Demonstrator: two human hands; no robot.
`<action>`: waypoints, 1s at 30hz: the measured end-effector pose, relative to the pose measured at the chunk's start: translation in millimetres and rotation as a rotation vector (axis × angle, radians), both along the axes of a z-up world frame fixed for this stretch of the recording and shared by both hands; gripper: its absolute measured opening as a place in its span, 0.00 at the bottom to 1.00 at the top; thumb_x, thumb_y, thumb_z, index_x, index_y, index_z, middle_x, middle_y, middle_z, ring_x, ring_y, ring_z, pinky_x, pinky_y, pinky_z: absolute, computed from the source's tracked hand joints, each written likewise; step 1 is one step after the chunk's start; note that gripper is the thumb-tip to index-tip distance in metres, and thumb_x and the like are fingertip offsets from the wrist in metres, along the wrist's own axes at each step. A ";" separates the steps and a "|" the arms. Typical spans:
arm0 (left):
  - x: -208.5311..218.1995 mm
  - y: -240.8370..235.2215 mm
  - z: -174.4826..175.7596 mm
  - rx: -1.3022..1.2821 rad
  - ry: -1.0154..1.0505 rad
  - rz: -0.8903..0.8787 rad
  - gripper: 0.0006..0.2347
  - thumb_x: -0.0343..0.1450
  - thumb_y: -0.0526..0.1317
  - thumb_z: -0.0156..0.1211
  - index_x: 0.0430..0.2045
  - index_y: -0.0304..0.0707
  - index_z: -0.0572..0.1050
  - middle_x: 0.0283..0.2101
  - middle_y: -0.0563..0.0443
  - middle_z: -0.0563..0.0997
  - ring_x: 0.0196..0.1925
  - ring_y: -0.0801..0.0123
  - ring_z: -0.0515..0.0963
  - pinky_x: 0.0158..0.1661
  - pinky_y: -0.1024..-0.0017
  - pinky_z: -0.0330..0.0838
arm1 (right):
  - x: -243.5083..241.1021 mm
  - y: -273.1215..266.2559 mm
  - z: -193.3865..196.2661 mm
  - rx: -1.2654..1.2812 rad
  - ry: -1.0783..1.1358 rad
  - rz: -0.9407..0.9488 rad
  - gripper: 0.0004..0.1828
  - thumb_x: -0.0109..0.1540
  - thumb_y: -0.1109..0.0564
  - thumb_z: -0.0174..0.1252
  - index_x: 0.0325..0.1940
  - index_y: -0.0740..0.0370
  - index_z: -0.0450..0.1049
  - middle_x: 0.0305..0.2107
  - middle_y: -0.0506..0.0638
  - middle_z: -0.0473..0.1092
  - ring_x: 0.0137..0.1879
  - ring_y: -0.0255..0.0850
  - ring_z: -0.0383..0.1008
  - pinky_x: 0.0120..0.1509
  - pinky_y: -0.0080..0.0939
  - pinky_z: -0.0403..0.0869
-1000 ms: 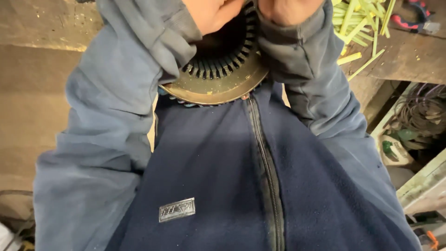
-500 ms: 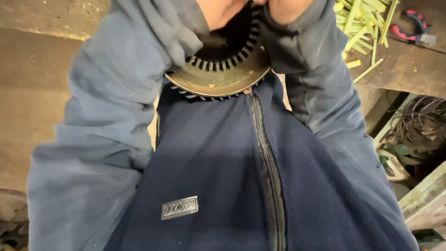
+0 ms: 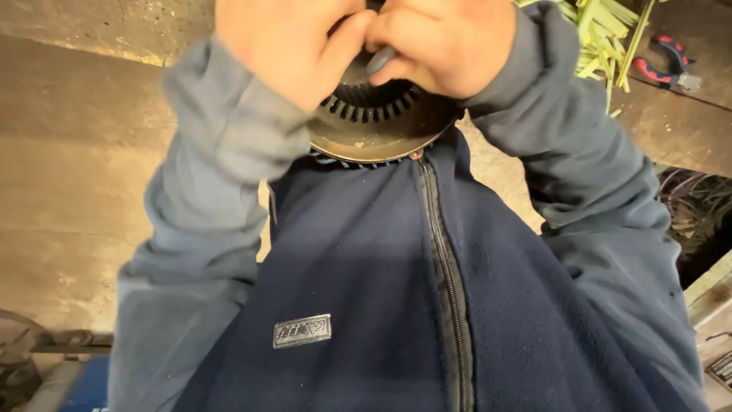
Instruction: Inserting and tucking green insulation strips into the slots of an electric motor stator.
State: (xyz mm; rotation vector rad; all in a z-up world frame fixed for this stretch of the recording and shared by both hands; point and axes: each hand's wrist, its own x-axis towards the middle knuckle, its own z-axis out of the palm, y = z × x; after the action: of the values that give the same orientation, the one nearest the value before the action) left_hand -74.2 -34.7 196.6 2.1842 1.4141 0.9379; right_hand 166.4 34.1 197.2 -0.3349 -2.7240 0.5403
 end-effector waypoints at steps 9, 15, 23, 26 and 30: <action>18.7 -46.5 22.4 -0.143 0.215 0.055 0.22 0.74 0.58 0.66 0.36 0.35 0.73 0.25 0.47 0.75 0.23 0.57 0.77 0.24 0.62 0.68 | -19.5 -27.9 -18.8 0.201 -0.037 -0.013 0.10 0.58 0.46 0.63 0.36 0.53 0.76 0.32 0.43 0.71 0.45 0.43 0.71 0.48 0.46 0.64; 24.9 -52.5 22.9 -0.118 0.267 0.031 0.19 0.73 0.48 0.66 0.46 0.26 0.75 0.22 0.47 0.76 0.19 0.59 0.76 0.21 0.64 0.69 | -11.7 -66.3 -8.0 0.078 0.010 -0.316 0.17 0.61 0.53 0.62 0.52 0.60 0.79 0.50 0.44 0.75 0.53 0.41 0.71 0.54 0.42 0.64; 33.2 -26.9 34.7 -0.302 0.369 -0.010 0.11 0.79 0.44 0.62 0.32 0.39 0.71 0.22 0.49 0.78 0.24 0.55 0.79 0.23 0.60 0.68 | 49.7 -91.7 2.8 -0.035 0.234 -0.434 0.18 0.60 0.62 0.71 0.55 0.65 0.78 0.52 0.52 0.75 0.52 0.47 0.72 0.54 0.46 0.69; 53.2 -10.0 19.7 -0.311 0.419 -0.032 0.12 0.80 0.44 0.61 0.30 0.39 0.70 0.21 0.49 0.78 0.22 0.54 0.79 0.21 0.58 0.68 | 63.0 -101.6 -17.9 -0.094 0.298 -0.403 0.16 0.61 0.61 0.72 0.52 0.62 0.80 0.50 0.50 0.76 0.51 0.47 0.72 0.53 0.47 0.71; 65.0 4.6 -12.0 -0.273 0.500 -0.036 0.13 0.78 0.46 0.61 0.27 0.40 0.70 0.19 0.47 0.77 0.19 0.53 0.78 0.20 0.57 0.69 | 68.5 -100.1 -22.7 -0.148 0.351 -0.439 0.14 0.61 0.63 0.71 0.51 0.62 0.80 0.48 0.49 0.76 0.50 0.48 0.73 0.53 0.47 0.72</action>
State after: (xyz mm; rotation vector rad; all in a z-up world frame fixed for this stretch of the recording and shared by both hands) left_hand -9.3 -30.2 184.6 2.3079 1.5922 0.1630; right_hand 235.0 -65.9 174.4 -0.7728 -2.1890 0.6072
